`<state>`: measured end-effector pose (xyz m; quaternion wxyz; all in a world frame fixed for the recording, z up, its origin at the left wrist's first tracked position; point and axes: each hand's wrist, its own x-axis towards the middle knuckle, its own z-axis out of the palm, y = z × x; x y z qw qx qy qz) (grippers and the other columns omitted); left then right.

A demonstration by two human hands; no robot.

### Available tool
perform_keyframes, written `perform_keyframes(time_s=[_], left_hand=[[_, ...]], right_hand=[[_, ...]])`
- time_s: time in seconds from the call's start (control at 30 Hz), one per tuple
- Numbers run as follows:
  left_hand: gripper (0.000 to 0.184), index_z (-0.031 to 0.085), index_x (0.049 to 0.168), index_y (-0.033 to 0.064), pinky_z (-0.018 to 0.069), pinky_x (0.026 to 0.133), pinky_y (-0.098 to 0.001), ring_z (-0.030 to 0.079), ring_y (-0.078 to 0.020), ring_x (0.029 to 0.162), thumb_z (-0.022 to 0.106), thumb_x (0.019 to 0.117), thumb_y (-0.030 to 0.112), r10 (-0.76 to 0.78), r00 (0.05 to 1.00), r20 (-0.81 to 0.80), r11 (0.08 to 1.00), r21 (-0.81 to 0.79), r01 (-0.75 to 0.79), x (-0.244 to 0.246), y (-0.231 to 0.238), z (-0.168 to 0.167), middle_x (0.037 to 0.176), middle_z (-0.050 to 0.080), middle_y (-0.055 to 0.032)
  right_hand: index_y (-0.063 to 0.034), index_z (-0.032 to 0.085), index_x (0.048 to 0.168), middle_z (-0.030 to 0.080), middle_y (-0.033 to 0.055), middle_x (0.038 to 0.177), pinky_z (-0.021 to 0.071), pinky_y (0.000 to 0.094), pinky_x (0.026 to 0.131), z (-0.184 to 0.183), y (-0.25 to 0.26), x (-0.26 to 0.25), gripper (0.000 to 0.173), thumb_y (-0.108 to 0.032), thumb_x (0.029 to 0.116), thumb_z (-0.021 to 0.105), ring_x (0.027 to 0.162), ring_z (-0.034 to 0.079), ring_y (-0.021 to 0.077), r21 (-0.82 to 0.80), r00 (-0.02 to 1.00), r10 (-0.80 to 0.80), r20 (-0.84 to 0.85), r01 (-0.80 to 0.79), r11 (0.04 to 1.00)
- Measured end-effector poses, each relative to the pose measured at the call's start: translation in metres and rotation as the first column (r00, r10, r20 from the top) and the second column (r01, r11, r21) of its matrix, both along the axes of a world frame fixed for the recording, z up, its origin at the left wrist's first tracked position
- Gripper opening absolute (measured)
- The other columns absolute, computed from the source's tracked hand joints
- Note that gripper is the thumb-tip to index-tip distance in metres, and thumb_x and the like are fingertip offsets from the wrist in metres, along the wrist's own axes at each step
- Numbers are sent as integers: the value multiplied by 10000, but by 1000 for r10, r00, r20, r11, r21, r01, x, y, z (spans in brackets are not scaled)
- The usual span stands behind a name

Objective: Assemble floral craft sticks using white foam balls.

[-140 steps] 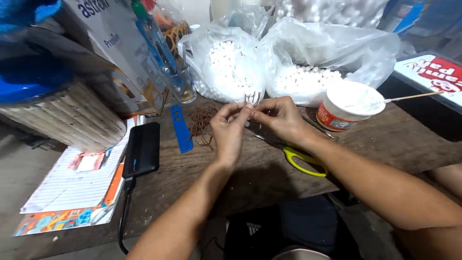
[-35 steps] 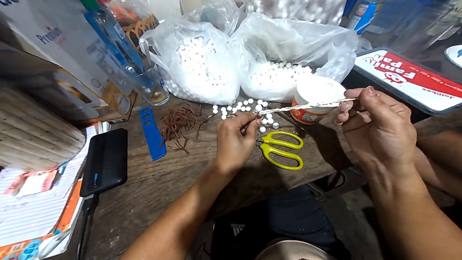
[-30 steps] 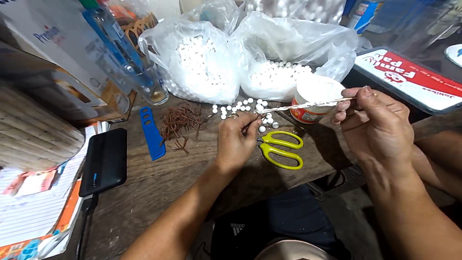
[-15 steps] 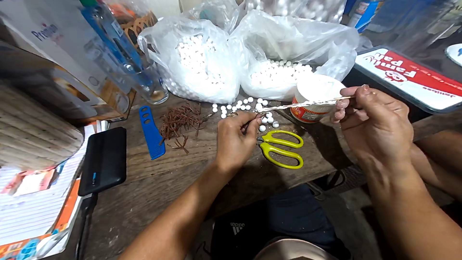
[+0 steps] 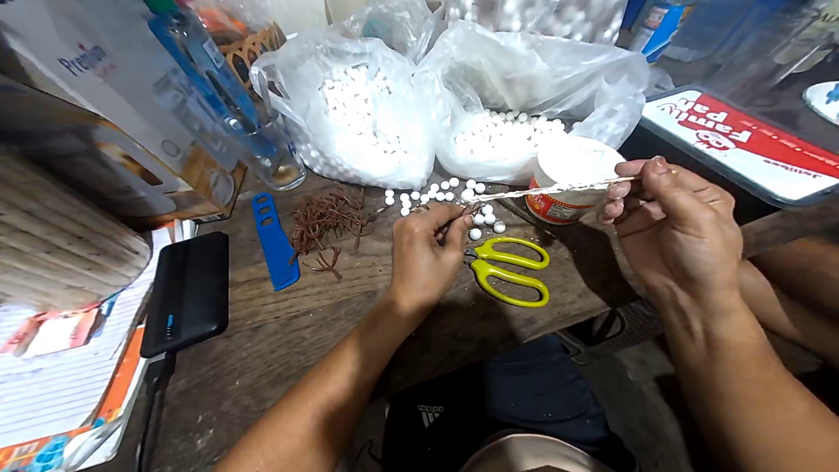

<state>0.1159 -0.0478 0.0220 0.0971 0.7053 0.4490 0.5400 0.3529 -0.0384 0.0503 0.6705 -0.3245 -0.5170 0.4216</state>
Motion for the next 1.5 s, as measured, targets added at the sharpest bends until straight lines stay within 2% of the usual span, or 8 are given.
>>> perform_keyframes(time_s=[0.43,0.67,0.8,0.9,1.07,1.2,1.37,1.5], left_hand=[[113,741,992,-18,532,716,-148,638,16,732,670,958,63,36,999,10,997,-72,-35,-11,-3,12,854,718,-53],[74,712,985,-23,507,661,-113,611,47,698,677,946,29,75,993,95,997,-29,-72,-36,6,19,835,691,-18],[70,717,981,-10,505,636,-116,607,45,672,680,957,45,92,993,71,993,-75,-86,-54,6,20,818,691,-13],[77,725,986,-18,541,670,-117,632,60,687,675,949,27,96,984,148,992,-102,-81,-62,9,17,809,700,22],[70,719,976,-19,538,652,-116,628,65,677,673,940,19,91,975,205,992,-101,-72,-60,12,13,795,693,36],[79,717,984,-30,536,673,-119,626,63,694,665,949,18,114,970,217,993,-64,-102,-69,12,14,813,699,25],[70,696,985,-36,554,678,-140,637,48,691,650,952,5,159,945,287,987,-67,-146,-82,14,20,807,688,39],[75,697,993,-37,555,670,-138,638,46,680,649,956,8,177,937,303,984,-72,-163,-80,14,23,805,686,33]], right_hand=[[-95,697,1011,735,-92,824,575,174,616,4,11,50,373,-99,1089,332,645,670,12,240,936,-317,153,276,931],[-88,711,1018,694,-108,788,502,139,552,-14,27,53,362,-149,1105,365,587,588,-22,0,942,-283,183,288,958],[-57,654,1253,656,-100,923,487,126,621,-15,22,70,287,-217,1075,495,661,555,-61,113,825,-365,430,352,929],[22,512,1436,608,53,1211,493,179,818,-8,9,69,478,-267,1057,551,927,578,-9,427,647,-578,498,397,812],[83,706,1032,707,112,997,545,206,852,19,0,-13,233,-116,1022,583,930,656,44,676,649,-509,566,-12,737],[5,739,987,717,101,860,558,257,713,25,45,-64,162,-104,976,619,720,659,89,459,556,-287,780,-197,867],[21,749,941,711,190,881,526,544,777,31,85,-109,118,-58,951,662,841,687,344,170,266,-96,959,-271,947],[17,753,967,720,172,901,525,503,813,26,97,-126,141,-73,974,645,856,688,297,108,284,-13,959,-323,940]])
